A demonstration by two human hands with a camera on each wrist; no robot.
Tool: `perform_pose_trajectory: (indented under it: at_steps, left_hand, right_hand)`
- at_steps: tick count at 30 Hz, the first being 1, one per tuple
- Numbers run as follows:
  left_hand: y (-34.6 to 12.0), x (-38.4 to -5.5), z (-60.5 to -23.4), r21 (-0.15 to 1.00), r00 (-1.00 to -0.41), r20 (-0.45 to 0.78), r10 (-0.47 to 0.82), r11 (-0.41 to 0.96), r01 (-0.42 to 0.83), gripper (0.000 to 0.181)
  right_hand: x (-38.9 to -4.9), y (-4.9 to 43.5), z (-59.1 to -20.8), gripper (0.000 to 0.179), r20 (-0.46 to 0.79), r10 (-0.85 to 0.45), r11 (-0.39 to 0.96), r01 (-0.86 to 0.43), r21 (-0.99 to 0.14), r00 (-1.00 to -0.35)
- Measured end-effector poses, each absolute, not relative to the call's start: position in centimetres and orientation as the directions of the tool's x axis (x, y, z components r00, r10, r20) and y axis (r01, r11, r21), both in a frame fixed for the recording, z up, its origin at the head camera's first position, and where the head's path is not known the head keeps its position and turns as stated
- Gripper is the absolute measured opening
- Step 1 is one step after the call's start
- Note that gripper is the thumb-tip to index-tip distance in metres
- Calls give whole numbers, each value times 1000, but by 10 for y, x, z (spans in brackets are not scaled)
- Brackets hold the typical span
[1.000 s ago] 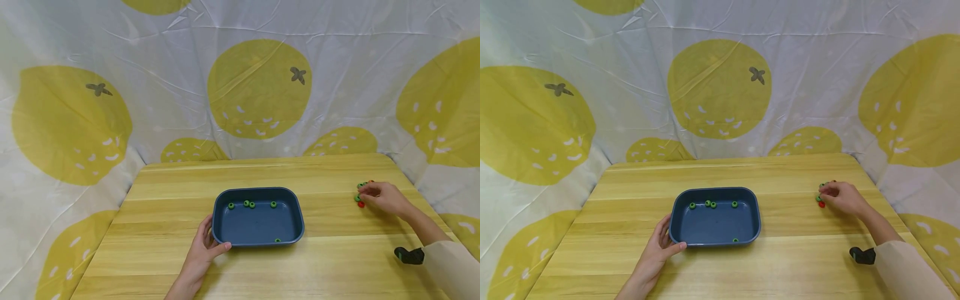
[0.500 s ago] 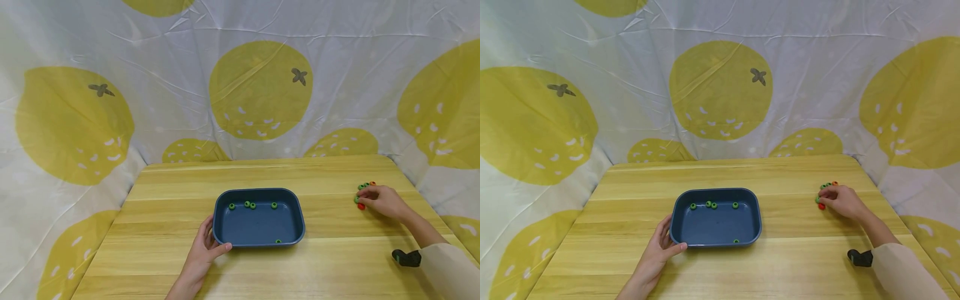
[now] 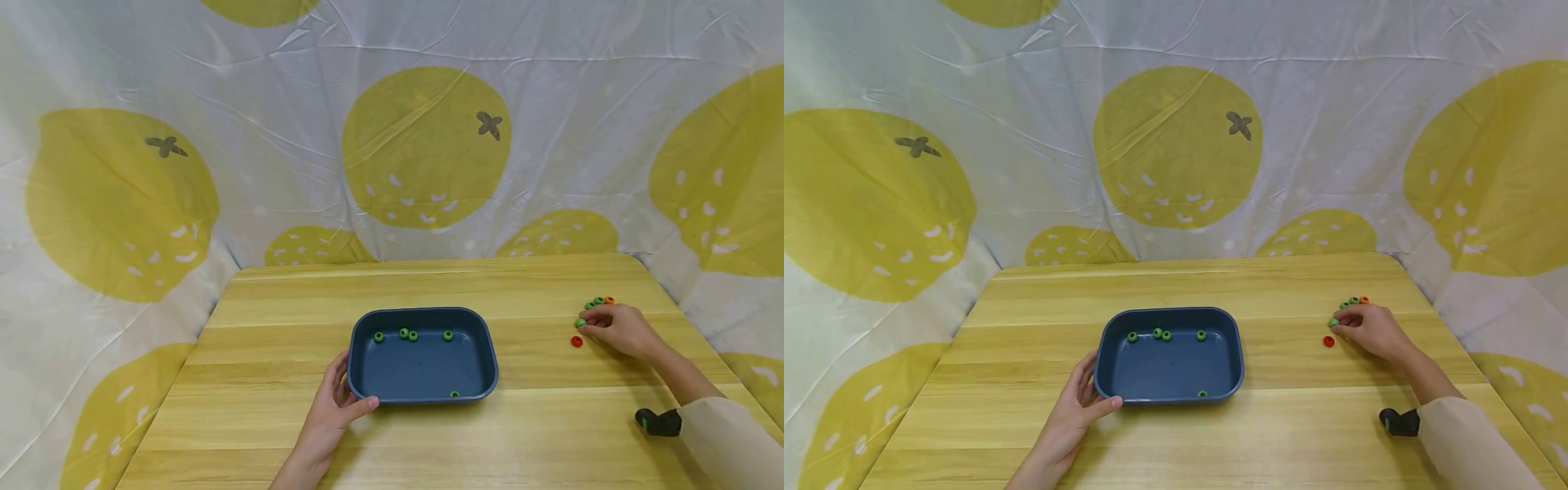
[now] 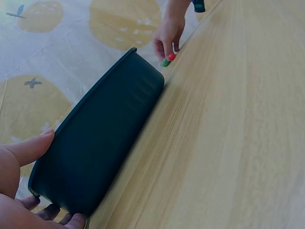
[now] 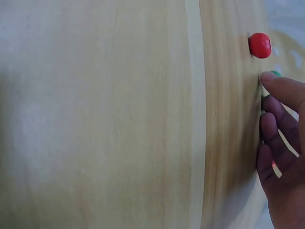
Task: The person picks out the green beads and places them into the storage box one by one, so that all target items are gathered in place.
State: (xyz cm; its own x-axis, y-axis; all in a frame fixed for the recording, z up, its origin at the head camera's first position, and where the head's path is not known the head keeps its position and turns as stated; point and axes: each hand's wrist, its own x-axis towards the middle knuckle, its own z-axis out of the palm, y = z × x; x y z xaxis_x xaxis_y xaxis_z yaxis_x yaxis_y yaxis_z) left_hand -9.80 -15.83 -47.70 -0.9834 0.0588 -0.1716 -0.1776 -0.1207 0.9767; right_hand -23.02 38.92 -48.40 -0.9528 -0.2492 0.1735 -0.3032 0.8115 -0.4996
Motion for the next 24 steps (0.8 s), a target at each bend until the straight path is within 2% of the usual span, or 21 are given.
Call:
perform_pose_trajectory:
  at_steps: [10,24]
  left_hand:
    - [-158,-97,-474,979,-985,-156,71,-121,-163,96]
    - [-158,-97,-475,979,-985,-156,66,-125,-164,97]
  right_hand:
    - [-233,384,-472,15,158,-263,785,-307,-538,-952]
    - [-245,352,-453,18,166,-296,748,-336,-573,-941]
